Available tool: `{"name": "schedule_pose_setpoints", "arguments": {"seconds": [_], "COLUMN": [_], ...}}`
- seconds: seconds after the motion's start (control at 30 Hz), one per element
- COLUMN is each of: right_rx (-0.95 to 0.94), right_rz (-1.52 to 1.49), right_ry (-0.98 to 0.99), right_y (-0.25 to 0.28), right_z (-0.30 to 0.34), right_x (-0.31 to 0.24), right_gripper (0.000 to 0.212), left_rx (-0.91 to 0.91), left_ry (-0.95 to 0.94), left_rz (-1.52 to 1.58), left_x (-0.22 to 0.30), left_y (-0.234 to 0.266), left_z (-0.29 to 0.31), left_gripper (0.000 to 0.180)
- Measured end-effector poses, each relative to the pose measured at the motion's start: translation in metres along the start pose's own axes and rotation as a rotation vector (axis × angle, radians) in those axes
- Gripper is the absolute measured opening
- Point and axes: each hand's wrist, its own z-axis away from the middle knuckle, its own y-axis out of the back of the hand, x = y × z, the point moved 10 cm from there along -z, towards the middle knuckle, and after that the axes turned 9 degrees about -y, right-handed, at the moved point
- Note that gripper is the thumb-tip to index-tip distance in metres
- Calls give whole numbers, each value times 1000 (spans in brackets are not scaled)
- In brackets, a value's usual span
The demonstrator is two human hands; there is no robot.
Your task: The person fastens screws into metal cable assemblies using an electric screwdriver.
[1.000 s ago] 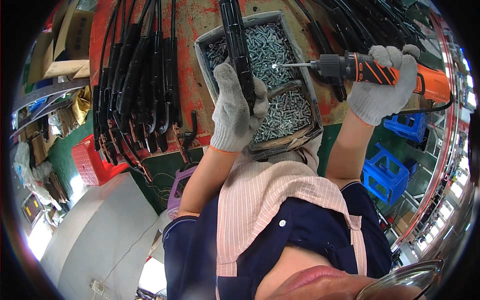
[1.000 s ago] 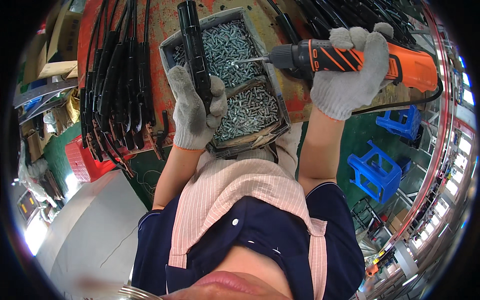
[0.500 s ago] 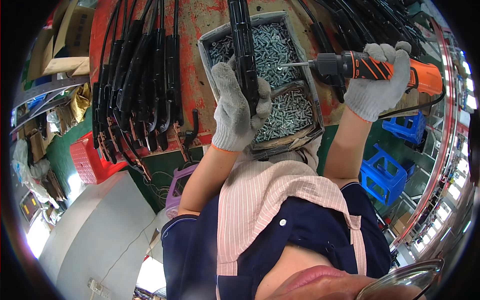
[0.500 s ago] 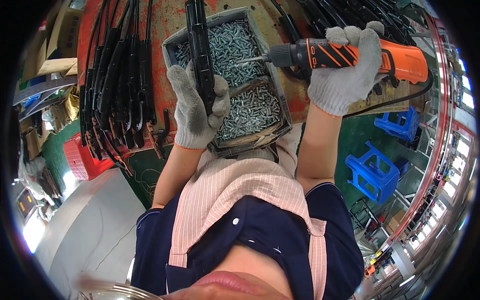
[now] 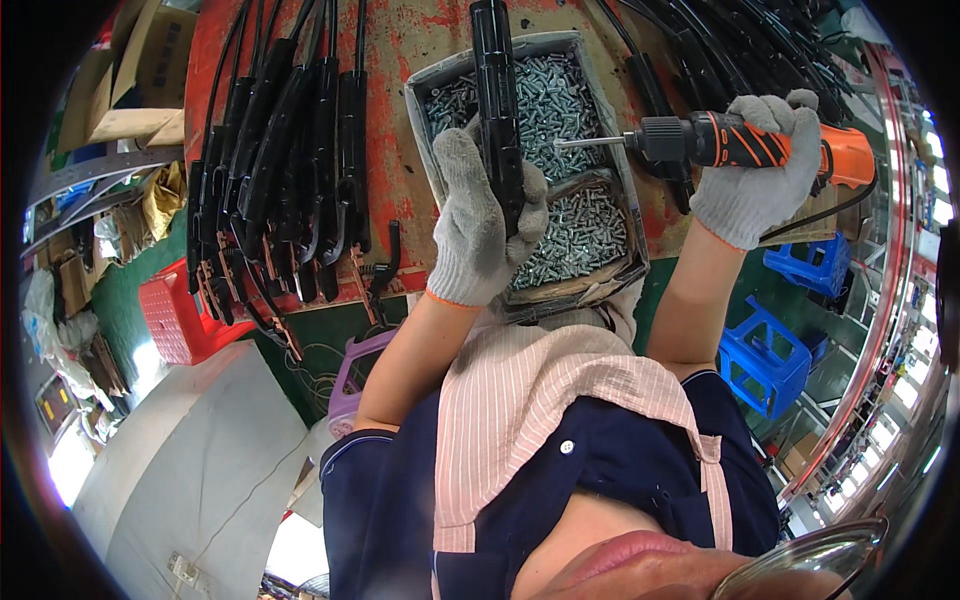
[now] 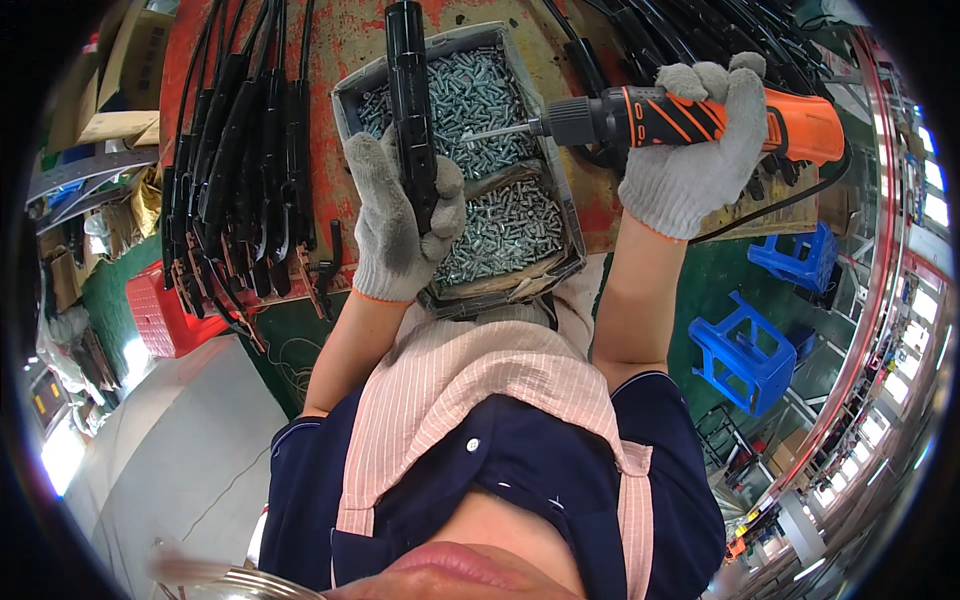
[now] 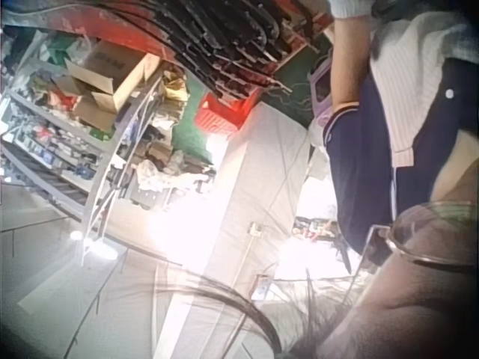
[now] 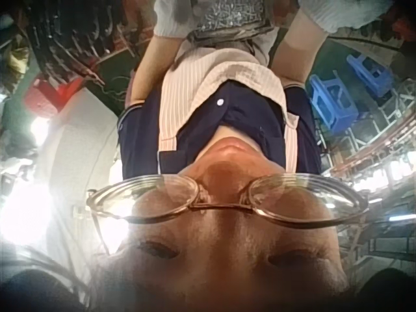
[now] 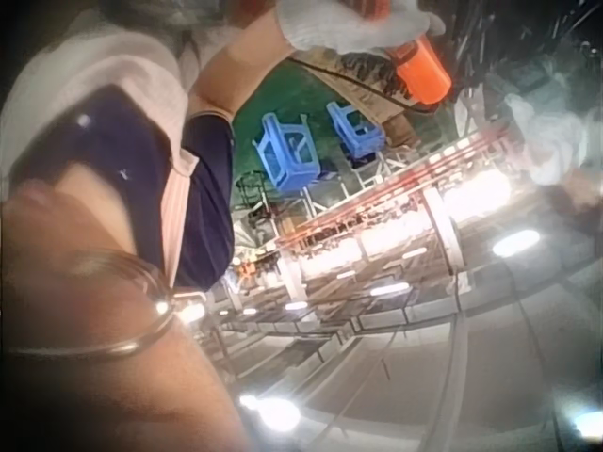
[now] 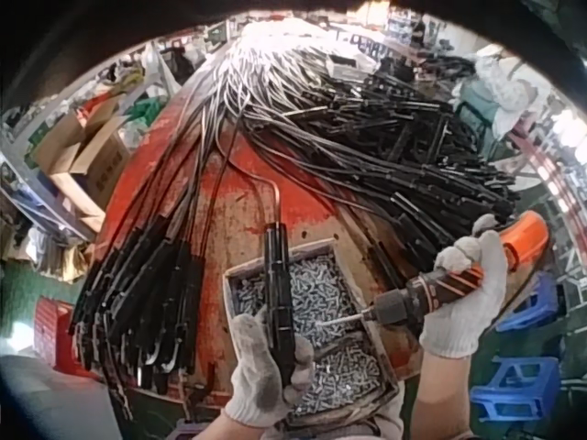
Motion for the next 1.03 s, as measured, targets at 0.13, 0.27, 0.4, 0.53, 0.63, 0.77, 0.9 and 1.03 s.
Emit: {"name": "schedule_pose_setpoints", "arguments": {"seconds": [0.13,0.27,0.4,0.53,0.63,0.77,0.9,1.03], "right_rx": [-43,-143,-123,-147,-173,-223,-250,-352], "right_rz": [-160,-236,-171,-132,-116,-97,-6,191], "right_ry": [-82,-110,-102,-110,-99,-93,-30,71], "right_y": [-13,-29,-23,-26,-28,-42,-54,-74], "right_z": [-1,2,4,8,9,13,25,42], "right_x": [10,25,31,30,24,15,3,-10], "right_gripper": [17,17,22,22,23,23,29,36], "left_rx": [3,-7,-72,-56,-63,-61,-16,30], "left_ry": [23,55,68,57,62,69,78,56], "left_rz": [23,78,90,100,100,100,60,-16], "left_x": [-2,-2,-2,-2,-5,-4,-5,-6], "left_y": [-1,-1,-6,-4,-2,-5,-5,-1], "left_z": [0,2,2,2,2,2,2,3], "left_gripper": [79,75,72,73,73,72,75,78]}}
